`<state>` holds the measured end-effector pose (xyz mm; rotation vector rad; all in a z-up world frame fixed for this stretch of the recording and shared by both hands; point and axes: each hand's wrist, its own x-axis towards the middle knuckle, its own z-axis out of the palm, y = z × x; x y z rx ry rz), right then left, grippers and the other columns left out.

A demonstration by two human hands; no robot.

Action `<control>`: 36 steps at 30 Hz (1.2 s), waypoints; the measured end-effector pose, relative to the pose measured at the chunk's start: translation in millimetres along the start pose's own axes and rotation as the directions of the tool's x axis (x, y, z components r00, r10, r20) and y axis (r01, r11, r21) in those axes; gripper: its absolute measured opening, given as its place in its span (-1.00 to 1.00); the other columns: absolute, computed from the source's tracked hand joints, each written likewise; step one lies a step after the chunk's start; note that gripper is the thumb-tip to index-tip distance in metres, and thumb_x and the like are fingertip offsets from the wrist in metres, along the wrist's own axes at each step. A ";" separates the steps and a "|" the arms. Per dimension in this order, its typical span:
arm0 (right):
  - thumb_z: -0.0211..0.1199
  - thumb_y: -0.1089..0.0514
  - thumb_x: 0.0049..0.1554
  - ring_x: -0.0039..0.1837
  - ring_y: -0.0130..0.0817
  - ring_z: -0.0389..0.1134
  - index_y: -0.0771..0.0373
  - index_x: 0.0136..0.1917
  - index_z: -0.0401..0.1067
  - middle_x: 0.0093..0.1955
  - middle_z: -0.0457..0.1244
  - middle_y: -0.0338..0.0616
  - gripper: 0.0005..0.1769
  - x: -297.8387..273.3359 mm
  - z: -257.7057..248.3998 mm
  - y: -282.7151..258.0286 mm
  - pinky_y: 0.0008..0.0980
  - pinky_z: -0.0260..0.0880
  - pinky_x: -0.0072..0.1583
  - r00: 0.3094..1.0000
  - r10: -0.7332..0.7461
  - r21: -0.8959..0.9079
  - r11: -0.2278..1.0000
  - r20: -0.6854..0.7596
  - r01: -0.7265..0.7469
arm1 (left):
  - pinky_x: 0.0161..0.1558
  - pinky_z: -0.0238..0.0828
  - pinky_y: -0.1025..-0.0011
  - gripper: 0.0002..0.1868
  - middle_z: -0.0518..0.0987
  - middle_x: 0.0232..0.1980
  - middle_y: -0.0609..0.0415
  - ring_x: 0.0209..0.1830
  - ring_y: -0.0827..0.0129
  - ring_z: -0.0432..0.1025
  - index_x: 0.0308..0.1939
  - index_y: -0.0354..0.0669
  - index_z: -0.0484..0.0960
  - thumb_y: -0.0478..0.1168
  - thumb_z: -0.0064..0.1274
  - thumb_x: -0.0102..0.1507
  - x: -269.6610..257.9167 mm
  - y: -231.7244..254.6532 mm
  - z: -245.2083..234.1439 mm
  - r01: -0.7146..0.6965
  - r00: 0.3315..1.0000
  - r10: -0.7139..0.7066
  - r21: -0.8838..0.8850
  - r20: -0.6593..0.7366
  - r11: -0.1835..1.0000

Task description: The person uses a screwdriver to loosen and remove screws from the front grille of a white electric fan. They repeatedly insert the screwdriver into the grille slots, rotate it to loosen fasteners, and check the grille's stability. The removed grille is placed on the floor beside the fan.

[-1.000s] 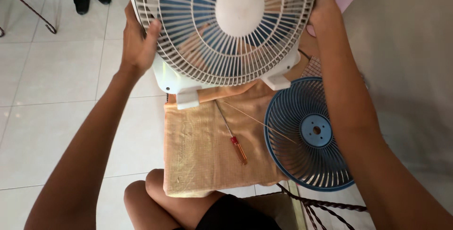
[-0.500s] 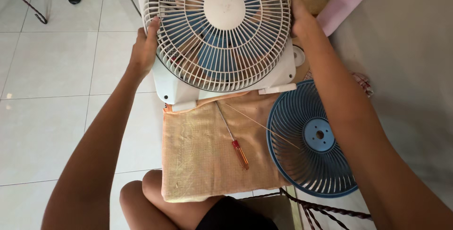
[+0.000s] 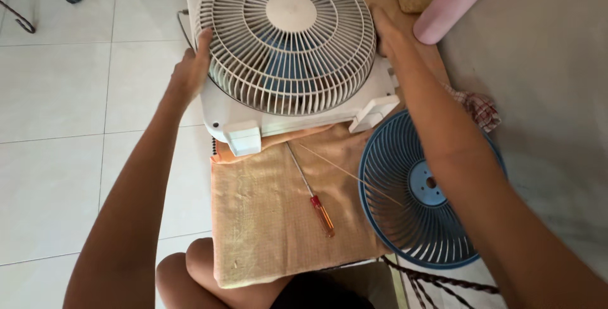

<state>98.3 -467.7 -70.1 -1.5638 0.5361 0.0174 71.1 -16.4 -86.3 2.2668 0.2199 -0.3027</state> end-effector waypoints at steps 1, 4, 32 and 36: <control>0.10 -0.09 0.35 -0.07 -0.24 0.37 0.33 0.16 0.48 -0.05 0.34 -0.02 -0.58 -2.9 -0.5 -0.1 -0.22 0.36 0.00 1.000 -0.014 -0.021 1.000 -0.009 0.014 | 0.55 -0.05 0.07 0.32 0.29 0.47 -0.53 0.56 -0.27 0.11 0.44 -0.49 0.29 0.69 -0.64 0.16 -3.1 2.9 -4.4 0.020 1.000 -0.021 0.047 0.011 0.999; 0.14 -0.04 0.37 -0.12 -0.24 0.35 0.34 0.13 0.48 -0.10 0.33 -0.02 -0.63 -16.7 -3.0 -13.1 -0.22 0.33 -0.04 0.995 -0.091 -0.120 0.989 -0.047 0.085 | 0.45 -0.09 -0.06 0.23 0.21 0.46 -0.52 0.52 -0.31 0.07 0.42 -0.48 0.26 0.66 -0.57 0.25 -21.6 13.0 -20.7 -0.040 0.995 0.056 0.178 -0.086 0.983; 0.20 0.07 0.18 -0.17 -0.15 0.50 0.27 0.09 0.45 -0.18 0.43 -0.09 -0.72 -273.6 10.8 41.8 -0.21 0.48 -0.15 0.621 -0.411 -0.590 0.218 0.667 0.777 | -0.36 0.46 0.44 -0.72 0.60 0.21 0.12 -0.03 0.38 0.55 0.06 -0.09 0.64 -0.29 0.16 0.26 -246.2 40.4 87.1 -0.955 0.026 0.990 0.296 0.141 -0.017; 0.22 -0.01 0.23 -0.21 -0.33 0.47 0.25 0.06 0.47 -0.23 0.42 -0.13 -0.71 -269.2 6.5 26.5 -0.34 0.48 -0.13 0.650 -0.213 -0.499 0.485 0.729 0.718 | -0.54 0.38 0.32 -0.70 0.70 -0.34 -0.03 -0.57 0.25 0.52 0.24 0.02 0.52 -0.10 -0.02 0.43 -215.0 111.2 28.1 -0.571 0.819 0.567 0.023 0.087 0.821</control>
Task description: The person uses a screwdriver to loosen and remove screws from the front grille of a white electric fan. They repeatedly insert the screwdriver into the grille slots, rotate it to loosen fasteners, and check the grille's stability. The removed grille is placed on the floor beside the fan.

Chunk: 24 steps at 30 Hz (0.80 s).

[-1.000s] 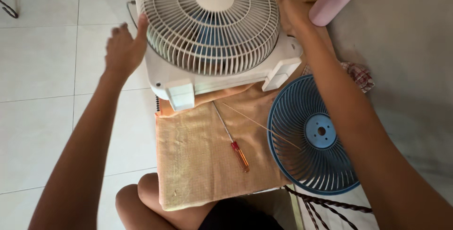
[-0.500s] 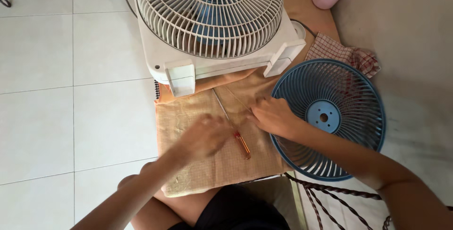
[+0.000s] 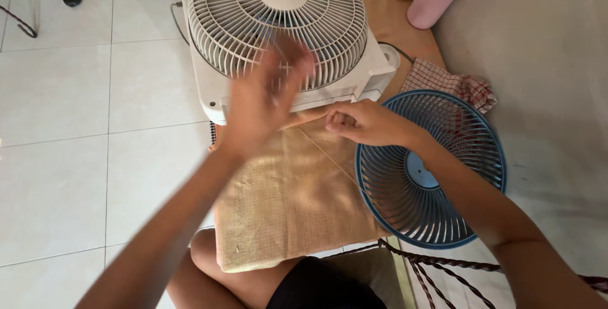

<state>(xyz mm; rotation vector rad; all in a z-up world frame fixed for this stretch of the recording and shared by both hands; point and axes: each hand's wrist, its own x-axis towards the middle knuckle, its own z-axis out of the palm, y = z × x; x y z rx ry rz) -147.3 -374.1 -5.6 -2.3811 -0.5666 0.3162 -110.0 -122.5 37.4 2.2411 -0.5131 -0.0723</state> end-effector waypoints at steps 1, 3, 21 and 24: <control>0.20 -0.02 0.26 -0.19 -0.39 0.46 0.25 0.07 0.47 -0.21 0.43 -0.15 -0.70 1.1 1.3 -0.4 -0.38 0.49 -0.11 1.000 -0.020 0.030 0.999 -0.023 0.021 | -0.59 0.31 0.36 -0.73 0.72 -0.25 0.00 -0.61 0.29 0.48 0.18 -0.13 0.49 -0.15 0.02 0.43 11.3 5.8 -13.5 -0.190 0.973 0.172 -0.115 -0.153 0.975; 0.18 -0.03 0.29 -0.18 -0.46 0.44 0.26 0.07 0.47 -0.21 0.41 -0.19 -0.69 3.6 3.7 0.1 -0.40 0.48 -0.11 0.993 -0.017 0.065 0.998 -0.113 0.024 | -0.49 0.37 0.43 -0.76 0.73 -0.11 0.01 -0.48 0.36 0.54 0.12 -0.28 0.44 -0.20 0.04 0.48 27.8 13.8 -31.6 -0.474 0.850 0.397 -0.176 -0.346 0.863; 0.18 -0.03 0.26 -0.24 -0.49 0.40 0.29 0.02 0.50 -0.26 0.38 -0.23 -0.67 -13.5 17.5 36.2 -0.44 0.43 -0.16 0.997 0.060 0.136 0.989 -0.048 -0.053 | -0.29 0.65 0.47 -0.76 0.72 -0.04 -0.04 -0.20 0.35 0.72 0.08 -0.31 0.39 -0.20 0.04 0.52 46.9 26.2 -13.2 -0.598 0.764 0.520 -0.118 -0.381 0.792; 0.21 -0.10 0.22 -0.27 -0.40 0.41 0.27 -0.02 0.52 -0.31 0.39 -0.13 -0.62 -15.8 28.0 32.1 -0.38 0.42 -0.18 0.989 0.138 -0.001 0.990 0.059 -0.138 | -0.18 0.66 0.44 -0.78 0.71 -0.03 -0.06 -0.18 0.33 0.71 0.11 -0.31 0.40 -0.21 0.02 0.55 49.0 28.4 -11.8 -0.631 0.742 0.559 -0.104 -0.370 0.769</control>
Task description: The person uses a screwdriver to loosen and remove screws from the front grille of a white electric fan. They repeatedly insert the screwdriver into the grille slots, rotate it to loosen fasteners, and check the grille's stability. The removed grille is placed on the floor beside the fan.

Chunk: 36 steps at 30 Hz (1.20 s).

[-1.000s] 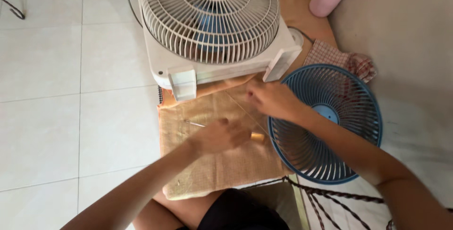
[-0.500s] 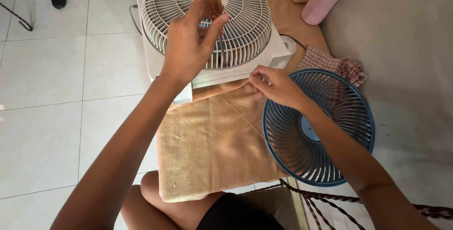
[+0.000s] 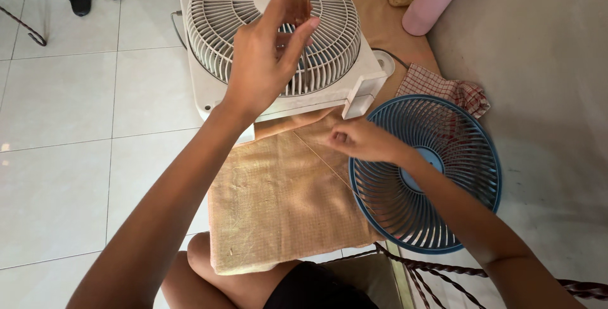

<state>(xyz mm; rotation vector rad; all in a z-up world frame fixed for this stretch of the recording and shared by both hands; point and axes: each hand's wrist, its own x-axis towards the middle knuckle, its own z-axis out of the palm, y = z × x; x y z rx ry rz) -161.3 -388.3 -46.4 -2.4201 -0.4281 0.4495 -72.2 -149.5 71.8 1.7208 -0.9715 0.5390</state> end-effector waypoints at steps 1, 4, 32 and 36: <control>0.20 -0.12 0.21 -0.26 -0.40 0.42 0.26 -0.03 0.53 -0.30 0.40 -0.13 -0.61 -0.6 3.7 -1.8 -0.38 0.42 -0.17 1.000 0.022 -0.012 1.000 0.017 -0.022 | -0.19 0.68 0.45 -0.77 0.72 -0.06 -0.06 -0.20 0.33 0.71 0.08 -0.31 0.40 -0.21 0.04 0.54 0.5 -0.9 0.7 0.018 1.000 -0.018 0.028 0.011 0.999; 0.18 -0.14 0.21 -0.26 -0.37 0.44 0.22 -0.02 0.55 -0.28 0.42 -0.14 -0.60 -1.3 6.7 -5.8 -0.36 0.43 -0.17 0.996 0.076 -0.025 0.997 0.047 -0.075 | -0.22 0.65 0.45 -0.76 0.71 -0.07 -0.08 -0.22 0.34 0.71 0.04 -0.33 0.40 -0.20 0.04 0.52 1.3 -4.1 2.8 0.057 0.998 -0.058 0.029 0.016 0.998; 0.21 -0.14 0.19 -0.25 -0.41 0.41 0.23 -0.03 0.57 -0.27 0.41 -0.20 -0.61 -5.3 5.2 -1.8 -0.37 0.42 -0.17 0.998 0.051 -0.016 0.999 0.027 -0.050 | -0.34 0.66 0.40 -0.73 0.72 -0.14 -0.09 -0.30 0.23 0.70 0.05 -0.30 0.43 -0.15 0.08 0.47 8.4 -12.3 11.5 0.102 0.994 -0.104 0.103 0.012 0.989; 0.21 -0.15 0.19 -0.26 -0.38 0.41 0.21 -0.02 0.57 -0.28 0.40 -0.17 -0.61 -6.6 5.1 -1.7 -0.34 0.41 -0.17 0.993 0.108 -0.048 0.993 0.051 -0.106 | -0.37 0.64 0.41 -0.73 0.72 -0.15 -0.08 -0.34 0.24 0.69 0.04 -0.31 0.43 -0.16 0.07 0.47 8.8 -13.2 12.2 0.093 0.996 -0.094 0.094 0.005 0.991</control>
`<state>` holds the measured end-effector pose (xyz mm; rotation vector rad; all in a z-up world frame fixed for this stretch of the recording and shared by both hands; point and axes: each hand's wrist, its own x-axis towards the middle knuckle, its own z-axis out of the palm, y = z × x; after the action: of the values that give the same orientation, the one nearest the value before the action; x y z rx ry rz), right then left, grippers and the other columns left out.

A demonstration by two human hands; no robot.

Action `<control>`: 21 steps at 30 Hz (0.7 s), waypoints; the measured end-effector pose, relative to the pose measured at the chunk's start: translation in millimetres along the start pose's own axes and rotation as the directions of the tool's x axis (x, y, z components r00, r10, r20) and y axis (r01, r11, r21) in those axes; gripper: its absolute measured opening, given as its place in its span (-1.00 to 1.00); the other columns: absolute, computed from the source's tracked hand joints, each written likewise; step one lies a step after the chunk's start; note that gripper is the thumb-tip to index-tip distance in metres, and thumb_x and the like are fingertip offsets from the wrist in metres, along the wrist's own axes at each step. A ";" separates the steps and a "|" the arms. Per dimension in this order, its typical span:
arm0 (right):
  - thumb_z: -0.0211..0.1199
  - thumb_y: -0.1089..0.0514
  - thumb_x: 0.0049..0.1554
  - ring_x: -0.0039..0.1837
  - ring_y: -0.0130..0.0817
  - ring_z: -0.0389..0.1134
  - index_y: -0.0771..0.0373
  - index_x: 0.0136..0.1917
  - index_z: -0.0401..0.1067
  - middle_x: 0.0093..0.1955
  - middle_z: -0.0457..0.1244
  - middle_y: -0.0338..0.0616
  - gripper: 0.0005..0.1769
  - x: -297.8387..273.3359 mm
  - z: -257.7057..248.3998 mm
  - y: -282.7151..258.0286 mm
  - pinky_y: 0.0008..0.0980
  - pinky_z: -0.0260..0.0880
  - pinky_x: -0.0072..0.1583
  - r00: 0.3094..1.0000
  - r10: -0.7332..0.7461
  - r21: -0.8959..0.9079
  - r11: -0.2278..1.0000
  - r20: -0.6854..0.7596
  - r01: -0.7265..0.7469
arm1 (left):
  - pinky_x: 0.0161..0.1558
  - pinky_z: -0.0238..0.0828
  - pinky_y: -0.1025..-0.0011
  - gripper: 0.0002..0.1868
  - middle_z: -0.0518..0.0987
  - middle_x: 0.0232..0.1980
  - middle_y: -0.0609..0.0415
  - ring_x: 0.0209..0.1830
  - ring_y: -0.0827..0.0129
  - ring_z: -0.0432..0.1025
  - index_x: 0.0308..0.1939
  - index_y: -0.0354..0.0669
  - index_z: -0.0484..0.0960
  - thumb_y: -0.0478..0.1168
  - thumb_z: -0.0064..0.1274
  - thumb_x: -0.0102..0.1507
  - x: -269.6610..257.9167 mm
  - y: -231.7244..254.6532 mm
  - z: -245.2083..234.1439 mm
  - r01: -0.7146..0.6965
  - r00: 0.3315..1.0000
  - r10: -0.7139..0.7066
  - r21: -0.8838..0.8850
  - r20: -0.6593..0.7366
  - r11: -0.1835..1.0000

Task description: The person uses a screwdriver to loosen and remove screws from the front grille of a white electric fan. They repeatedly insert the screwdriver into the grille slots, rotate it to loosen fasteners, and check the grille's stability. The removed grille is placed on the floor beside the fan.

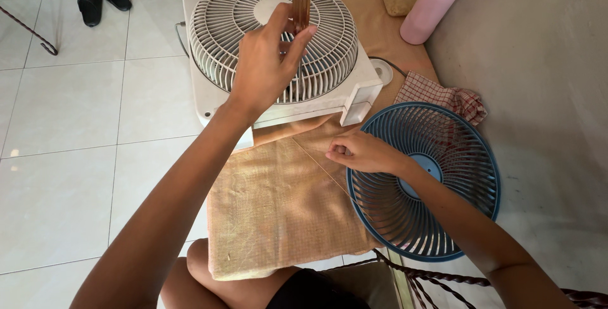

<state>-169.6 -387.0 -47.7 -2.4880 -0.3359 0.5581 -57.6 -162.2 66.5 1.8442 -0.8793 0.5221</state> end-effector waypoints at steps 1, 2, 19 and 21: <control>0.20 -0.16 0.20 -0.25 -0.38 0.41 0.20 -0.01 0.57 -0.28 0.40 -0.17 -0.60 -0.3 0.1 0.2 -0.34 0.41 -0.16 1.000 -0.007 -0.005 1.000 0.002 0.007 | -0.39 0.63 0.41 -0.73 0.72 -0.16 -0.08 -0.36 0.25 0.69 0.03 -0.31 0.43 -0.15 0.08 0.47 0.6 -0.5 0.8 0.007 1.000 -0.007 0.002 0.000 1.000; 0.20 -0.16 0.20 -0.24 -0.38 0.42 0.20 -0.01 0.57 -0.28 0.40 -0.16 -0.60 -0.6 0.0 0.4 -0.34 0.41 -0.16 1.000 -0.013 -0.011 1.000 0.003 0.013 | -0.40 0.62 0.42 -0.73 0.73 -0.16 -0.07 -0.38 0.26 0.69 0.02 -0.31 0.43 -0.15 0.08 0.47 1.6 -1.2 1.5 0.013 1.000 -0.013 0.003 0.000 1.000; 0.13 -0.25 0.23 -0.17 -0.33 0.46 0.23 -0.02 0.54 -0.17 0.43 -0.13 -0.50 0.9 9.7 9.6 -0.30 0.48 -0.09 0.998 -0.002 -0.116 0.993 0.059 0.009 | -0.29 0.55 0.22 -0.66 0.68 -0.17 -0.16 -0.36 0.05 0.63 0.13 -0.39 0.30 -0.26 0.04 0.41 23.5 -25.3 13.0 0.055 0.998 -0.055 0.041 -0.006 0.998; 0.18 -0.31 0.19 -0.08 -0.25 0.44 0.21 -0.11 0.53 -0.09 0.42 -0.05 -0.47 1.5 25.0 12.3 -0.22 0.48 -0.06 0.995 -0.094 -0.303 0.948 0.019 0.095 | -0.25 0.54 0.21 -0.73 0.67 -0.11 -0.20 -0.31 0.05 0.62 0.10 -0.37 0.33 -0.30 -0.01 0.40 25.8 -27.6 17.7 0.065 0.998 -0.064 0.059 -0.019 0.996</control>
<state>-178.2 -384.7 -74.1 -2.7464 -0.5785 0.5042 -20.4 -180.1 60.4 1.9123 -0.7976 0.5283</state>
